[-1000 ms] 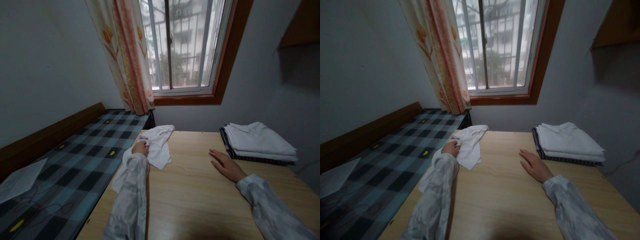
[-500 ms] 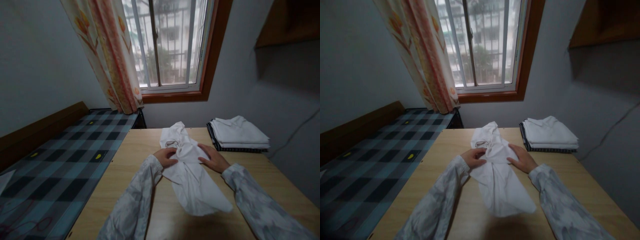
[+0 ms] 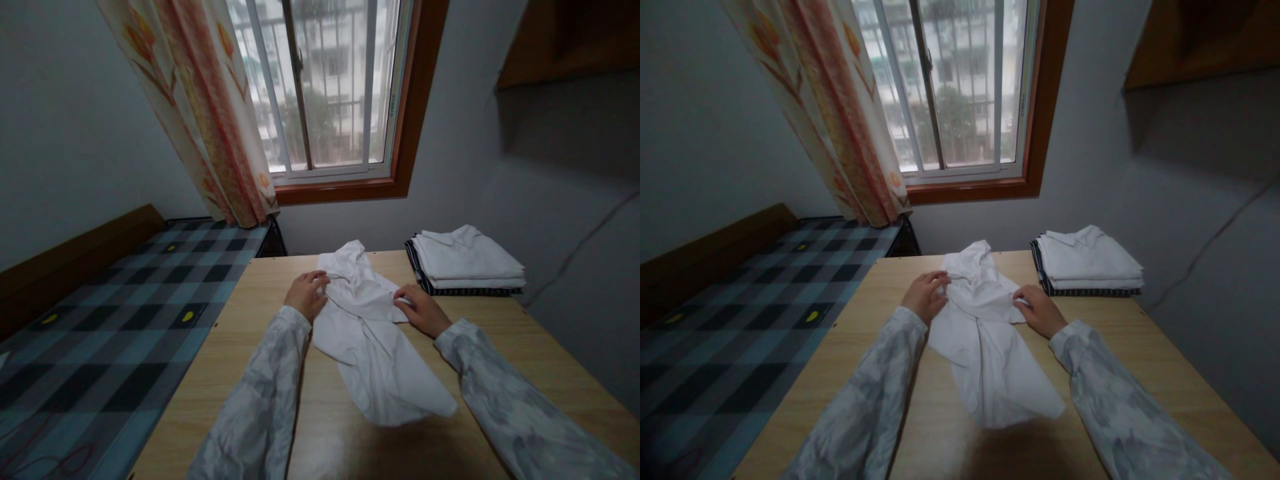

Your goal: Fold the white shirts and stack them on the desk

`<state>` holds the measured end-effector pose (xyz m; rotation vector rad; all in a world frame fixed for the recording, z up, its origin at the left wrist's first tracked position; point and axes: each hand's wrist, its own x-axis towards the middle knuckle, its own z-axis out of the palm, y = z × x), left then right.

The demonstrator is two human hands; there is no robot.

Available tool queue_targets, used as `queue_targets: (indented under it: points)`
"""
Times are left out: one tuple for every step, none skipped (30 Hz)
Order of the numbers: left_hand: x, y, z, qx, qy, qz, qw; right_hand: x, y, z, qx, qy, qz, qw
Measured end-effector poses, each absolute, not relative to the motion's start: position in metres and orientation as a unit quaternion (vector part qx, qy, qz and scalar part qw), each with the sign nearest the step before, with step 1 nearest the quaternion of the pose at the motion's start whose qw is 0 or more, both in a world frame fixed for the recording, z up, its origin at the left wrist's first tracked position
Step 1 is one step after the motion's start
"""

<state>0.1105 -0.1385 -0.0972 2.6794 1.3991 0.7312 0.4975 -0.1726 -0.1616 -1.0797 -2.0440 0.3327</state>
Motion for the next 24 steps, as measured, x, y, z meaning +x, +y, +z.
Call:
queue_targets:
  points:
    - [0.110, -0.139, -0.098, 0.858, 0.461, 0.225, 0.009, 0.498, -0.173, -0.162, -0.436, -0.791, 0.143, 0.404]
    - [0.110, -0.140, -0.099, 0.855, 0.468, 0.222, 0.006, 0.499, -0.174, -0.163, -0.449, -0.775, 0.153, 0.419]
    - [0.109, -0.141, -0.099, 0.852, 0.469, 0.231, 0.007, 0.500, -0.174, -0.164, -0.463, -0.755, 0.160, 0.436]
    - [0.109, -0.143, -0.098, 0.850, 0.465, 0.248, 0.015, 0.501, -0.174, -0.165, -0.479, -0.731, 0.164, 0.457]
    - [0.107, -0.144, -0.096, 0.843, 0.462, 0.273, 0.029, 0.502, -0.173, -0.166, -0.497, -0.704, 0.166, 0.479]
    - [0.106, -0.146, -0.094, 0.834, 0.462, 0.298, 0.051, 0.503, -0.173, -0.166, -0.514, -0.675, 0.170, 0.502]
    - [0.103, -0.147, -0.091, 0.823, 0.466, 0.315, 0.079, 0.503, -0.172, -0.167, -0.529, -0.647, 0.177, 0.520]
    - [0.100, -0.148, -0.088, 0.811, 0.473, 0.326, 0.110, 0.503, -0.172, -0.168, -0.541, -0.623, 0.188, 0.533]
    - [0.097, -0.148, -0.085, 0.800, 0.480, 0.330, 0.140, 0.503, -0.172, -0.168, -0.550, -0.606, 0.201, 0.539]
    - [0.094, -0.148, -0.082, 0.793, 0.482, 0.333, 0.170, 0.502, -0.172, -0.169, -0.554, -0.598, 0.214, 0.539]
    - [0.090, -0.148, -0.079, 0.787, 0.476, 0.336, 0.202, 0.502, -0.173, -0.169, -0.552, -0.598, 0.226, 0.535]
    - [0.087, -0.148, -0.075, 0.783, 0.463, 0.341, 0.235, 0.503, -0.173, -0.169, -0.547, -0.605, 0.234, 0.529]
    - [0.084, -0.147, -0.071, 0.778, 0.448, 0.347, 0.271, 0.503, -0.174, -0.168, -0.538, -0.617, 0.237, 0.523]
    - [0.081, -0.148, -0.067, 0.770, 0.432, 0.352, 0.310, 0.504, -0.175, -0.167, -0.527, -0.634, 0.237, 0.513]
    - [0.078, -0.148, -0.061, 0.760, 0.419, 0.355, 0.348, 0.505, -0.176, -0.166, -0.515, -0.653, 0.236, 0.502]
    - [0.075, -0.149, -0.055, 0.749, 0.408, 0.356, 0.381, 0.506, -0.176, -0.164, -0.503, -0.673, 0.234, 0.489]
    - [0.072, -0.151, -0.049, 0.737, 0.402, 0.359, 0.407, 0.507, -0.177, -0.163, -0.490, -0.692, 0.232, 0.477]
    - [0.069, -0.154, -0.043, 0.727, 0.397, 0.362, 0.427, 0.508, -0.177, -0.161, -0.478, -0.710, 0.228, 0.465]
    - [0.066, -0.156, -0.036, 0.719, 0.394, 0.364, 0.442, 0.508, -0.177, -0.160, -0.466, -0.727, 0.222, 0.454]
    - [0.064, -0.160, -0.031, 0.714, 0.392, 0.360, 0.455, 0.507, -0.177, -0.159, -0.455, -0.743, 0.211, 0.443]
    - [0.062, -0.163, -0.026, 0.711, 0.390, 0.351, 0.467, 0.506, -0.178, -0.158, -0.444, -0.761, 0.197, 0.430]
    - [0.060, -0.166, -0.022, 0.708, 0.391, 0.340, 0.479, 0.505, -0.179, -0.158, -0.434, -0.779, 0.180, 0.415]
    - [0.058, -0.169, -0.018, 0.704, 0.393, 0.330, 0.491, 0.502, -0.180, -0.158, -0.423, -0.797, 0.163, 0.398]
    - [0.056, -0.172, -0.016, 0.699, 0.397, 0.321, 0.501, 0.500, -0.181, -0.159, -0.412, -0.814, 0.146, 0.382]
